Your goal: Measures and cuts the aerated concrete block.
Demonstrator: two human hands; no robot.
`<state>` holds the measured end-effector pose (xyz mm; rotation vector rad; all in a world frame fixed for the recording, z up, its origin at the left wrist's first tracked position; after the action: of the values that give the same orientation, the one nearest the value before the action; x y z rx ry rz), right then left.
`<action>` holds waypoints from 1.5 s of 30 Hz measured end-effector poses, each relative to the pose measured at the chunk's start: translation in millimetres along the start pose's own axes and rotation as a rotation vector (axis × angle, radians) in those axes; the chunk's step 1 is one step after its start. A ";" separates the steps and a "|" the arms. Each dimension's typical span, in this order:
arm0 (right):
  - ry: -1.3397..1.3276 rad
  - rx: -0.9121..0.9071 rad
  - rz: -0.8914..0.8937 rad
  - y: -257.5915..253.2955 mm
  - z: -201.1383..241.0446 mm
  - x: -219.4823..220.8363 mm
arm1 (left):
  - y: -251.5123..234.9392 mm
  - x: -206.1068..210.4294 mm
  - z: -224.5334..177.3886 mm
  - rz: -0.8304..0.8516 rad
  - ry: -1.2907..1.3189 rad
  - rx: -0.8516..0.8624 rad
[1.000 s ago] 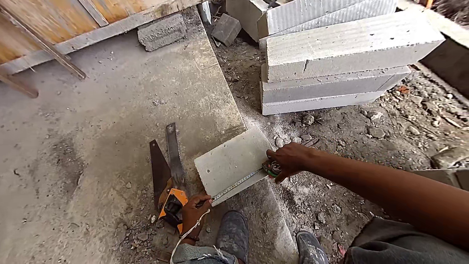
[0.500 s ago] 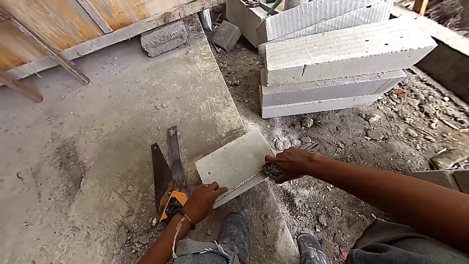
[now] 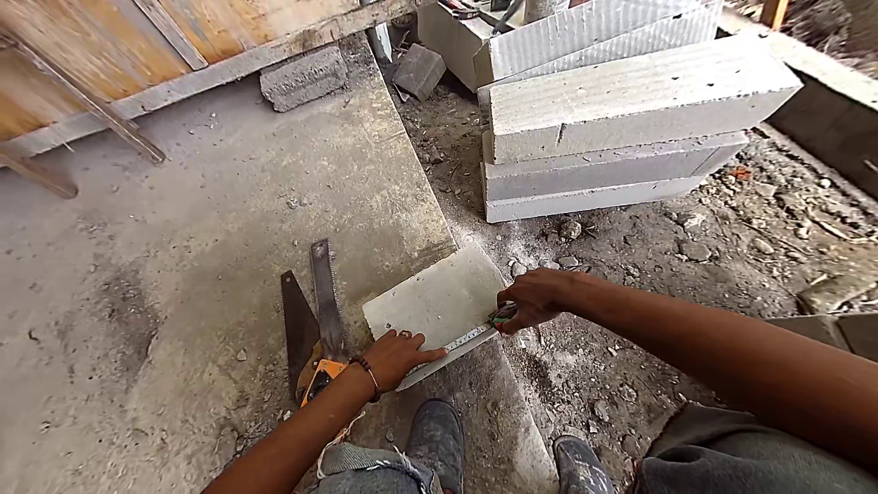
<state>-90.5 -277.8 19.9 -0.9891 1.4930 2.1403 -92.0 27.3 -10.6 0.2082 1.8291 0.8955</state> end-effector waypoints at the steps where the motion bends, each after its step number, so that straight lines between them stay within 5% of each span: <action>1: -0.017 0.015 0.007 -0.5 -1.8 -2.0 | -0.9 -0.7 0.8 0.006 0.009 -0.002; 30: -0.093 0.072 -0.026 1.3 -13.8 -4.5 | -11.5 -7.7 5.1 0.066 -0.031 0.036; 37: -0.154 0.220 -0.399 34.4 -21.8 -40.1 | -11.6 -10.5 3.6 0.083 -0.025 0.047; 40: -0.292 0.044 -0.575 65.8 -10.1 -62.6 | -11.7 -11.1 3.9 0.083 -0.009 0.059; 43: -0.530 -0.119 -0.448 89.8 16.7 -45.5 | -11.0 -11.4 5.4 0.079 0.006 0.067; 45: -0.697 -0.133 -0.272 84.3 36.4 3.3 | -11.3 -11.9 6.3 0.076 0.007 0.069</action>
<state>-158.6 -277.1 81.7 -0.3723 0.8392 2.0838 -78.4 16.1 -10.5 0.3196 1.8705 0.8872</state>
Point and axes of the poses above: each hand's wrist, its own y-axis away from the middle knuckle, its own x-axis out of the palm, z = x × y, the point moved 2 cm from there along -y, towards the middle knuckle, and after that the axes turned 2 degrees about -z, right-handed, at the moved point
